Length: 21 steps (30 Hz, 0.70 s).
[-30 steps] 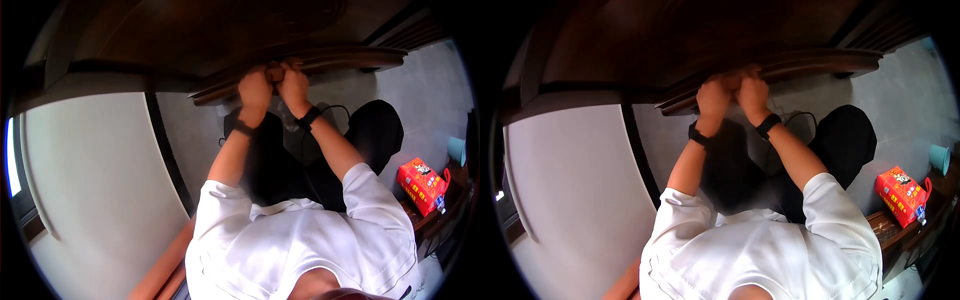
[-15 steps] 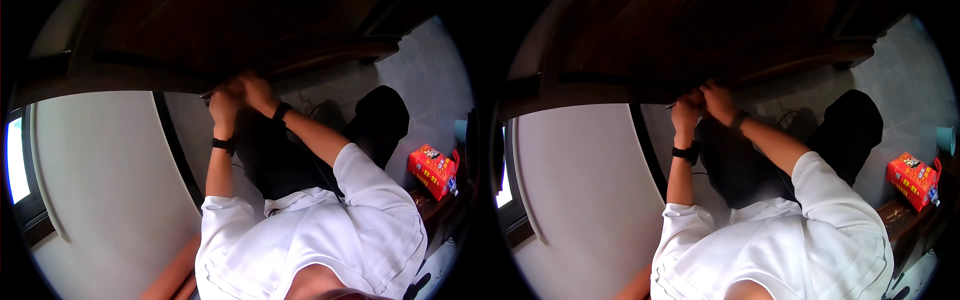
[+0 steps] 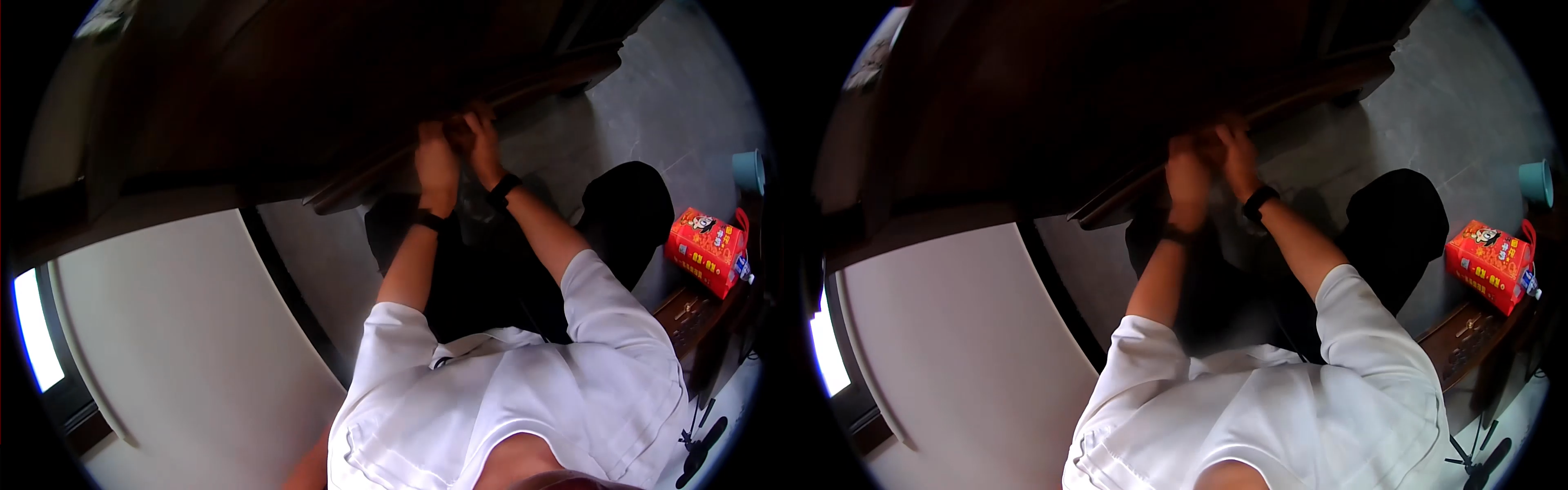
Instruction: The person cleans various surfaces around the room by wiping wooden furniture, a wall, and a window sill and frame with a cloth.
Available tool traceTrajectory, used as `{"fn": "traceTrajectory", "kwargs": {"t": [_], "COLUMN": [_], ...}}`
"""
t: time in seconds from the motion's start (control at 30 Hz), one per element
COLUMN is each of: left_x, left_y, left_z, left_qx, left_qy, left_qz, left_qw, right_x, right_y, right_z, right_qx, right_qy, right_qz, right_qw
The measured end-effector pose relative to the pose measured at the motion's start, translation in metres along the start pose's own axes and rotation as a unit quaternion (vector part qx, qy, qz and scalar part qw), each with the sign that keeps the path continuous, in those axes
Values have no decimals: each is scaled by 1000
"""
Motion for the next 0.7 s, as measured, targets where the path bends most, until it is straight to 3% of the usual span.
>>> {"fn": "traceTrajectory", "kwargs": {"t": [0.1, 0.2, 0.27, 0.33, 0.4, 0.57, 0.63, 0.7], "left_x": [-15, -33, -56, -82, -90, -69, -52, -22], "left_y": [-11, -35, -61, -80, -99, -111, -105, -101], "left_z": [2, 19, 33, 40, 43, 29, 19, 11], "left_qx": [23, 37, 32, 24, 49, 75, 83, 109], "left_qy": [-11, -29, -72, -97, -75, -45, -55, 6], "left_qz": [-6, -24, -16, -37, -37, -20, 8, 35], "left_qw": [1000, 999, 997, 994, 995, 996, 995, 993], "right_x": [13, 30, 44, 64, 76, 9, -12, -34], "right_y": [18, 42, 63, 84, 89, 118, 103, 87], "right_z": [2, 21, 31, 38, 36, 29, 17, 6], "right_qx": [-36, -77, -107, -126, -128, -145, -98, -69], "right_qy": [28, 69, 116, 182, 248, 177, 165, 124], "right_qz": [-139, -69, -119, -337, -352, -299, -297, -225], "right_qw": [989, 992, 980, 915, 893, 926, 935, 964]}}
Point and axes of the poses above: each hand's wrist, its own z-axis towards the middle knuckle, its own y-axis out of the back of the hand, x = y × z, the point moved 9 cm from there along z, towards the middle knuckle, and after that the axes turned 2 degrees about -z, right-handed, at the moved point
